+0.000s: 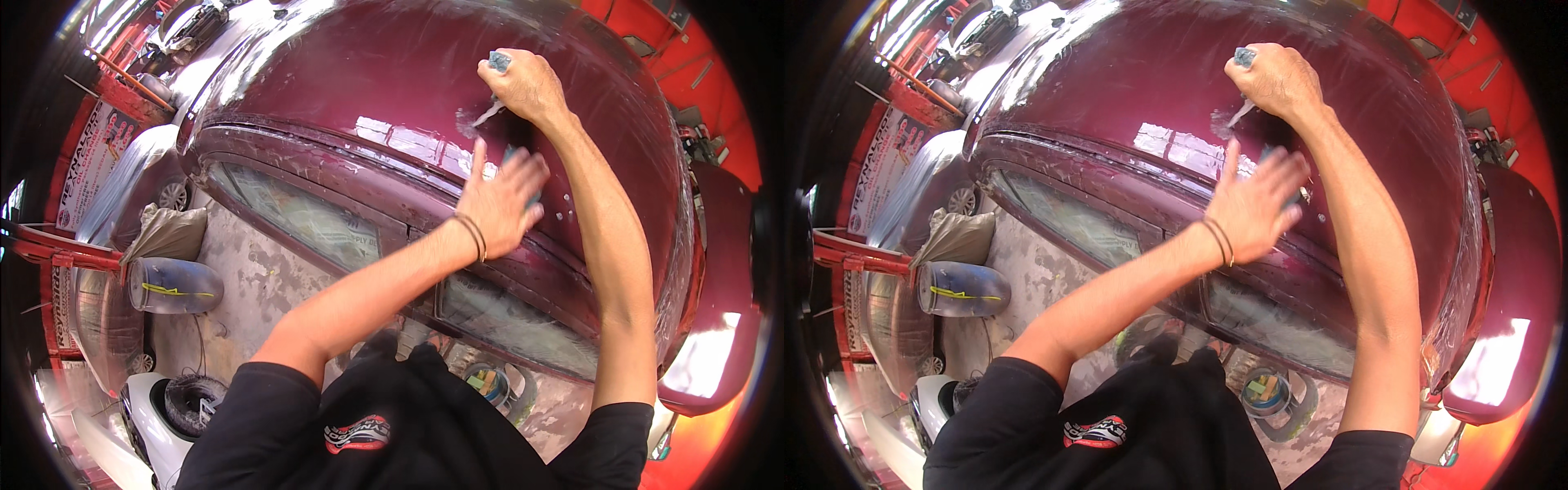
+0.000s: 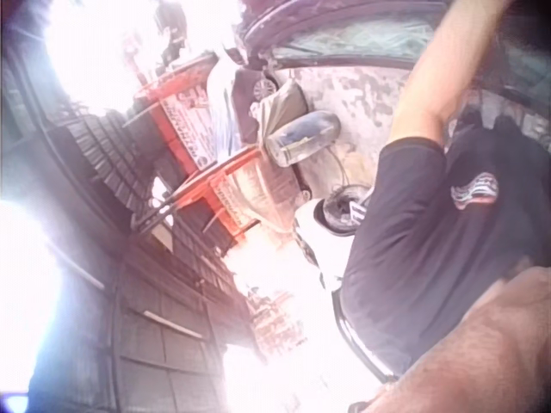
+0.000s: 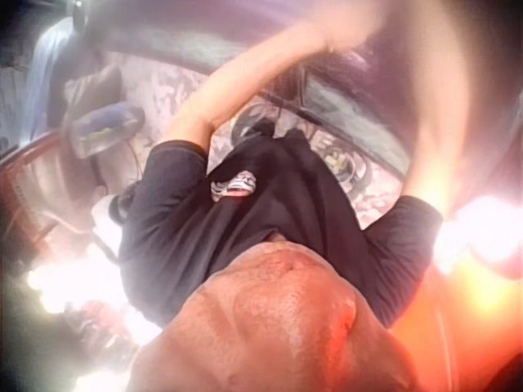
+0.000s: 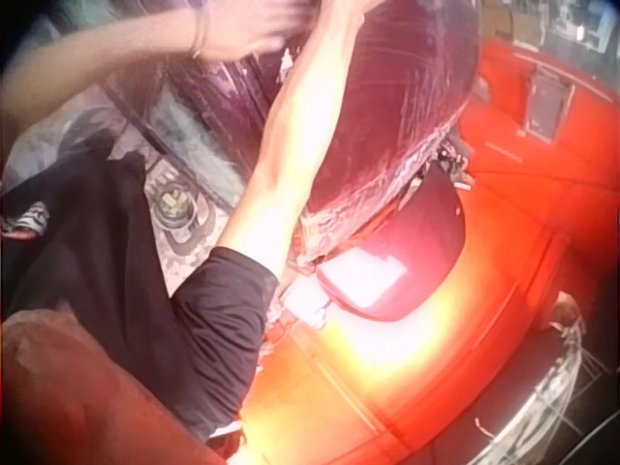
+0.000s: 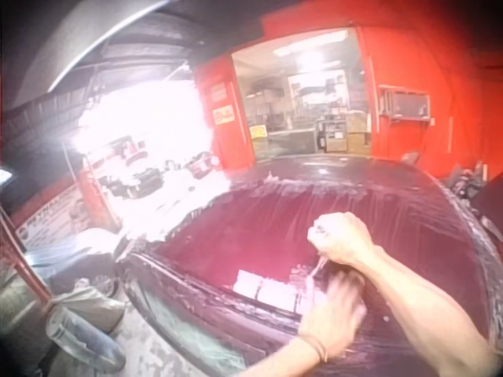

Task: The person scrubs the roof of a maroon car with a small blue sponge, applying a white cleaning agent. They repeatedly rub the surface in circular and back-and-forth motions, occasionally using their bare hands to wipe or spread the foam.

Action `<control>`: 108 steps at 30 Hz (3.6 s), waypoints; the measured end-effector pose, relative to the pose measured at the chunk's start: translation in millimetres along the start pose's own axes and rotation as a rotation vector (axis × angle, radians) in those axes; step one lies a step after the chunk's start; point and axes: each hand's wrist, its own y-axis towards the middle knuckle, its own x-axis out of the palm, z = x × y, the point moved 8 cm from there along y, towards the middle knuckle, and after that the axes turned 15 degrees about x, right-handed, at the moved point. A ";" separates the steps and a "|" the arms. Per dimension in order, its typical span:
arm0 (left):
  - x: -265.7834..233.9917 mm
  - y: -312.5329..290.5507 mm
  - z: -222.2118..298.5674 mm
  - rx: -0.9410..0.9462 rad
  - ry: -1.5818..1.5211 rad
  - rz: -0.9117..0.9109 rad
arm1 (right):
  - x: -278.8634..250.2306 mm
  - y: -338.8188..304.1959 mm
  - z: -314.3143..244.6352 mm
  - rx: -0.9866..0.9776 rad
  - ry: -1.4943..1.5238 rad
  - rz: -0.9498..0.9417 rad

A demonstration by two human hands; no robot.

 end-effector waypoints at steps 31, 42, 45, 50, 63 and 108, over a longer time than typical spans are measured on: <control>-43.9 -84.9 -177.3 -0.795 0.309 -0.141 | -111.3 -112.5 441.5 0.519 -0.142 0.416; 17.8 36.3 14.1 -0.204 0.127 -0.064 | -124.4 -125.6 455.4 0.486 -0.159 0.441; -38.9 -81.1 -154.1 -0.562 0.500 -0.239 | -122.0 -117.9 441.9 0.487 -0.148 0.436; -36.4 -54.9 -109.3 -0.593 0.375 -0.197 | -116.5 -116.2 437.1 0.534 -0.217 0.435; -65.0 -123.8 -87.2 -0.569 0.156 -0.180 | -118.7 -117.6 441.8 0.514 -0.172 0.459; 23.5 154.8 -89.3 -0.113 0.060 -0.373 | -66.9 -3.1 108.4 0.113 0.117 0.312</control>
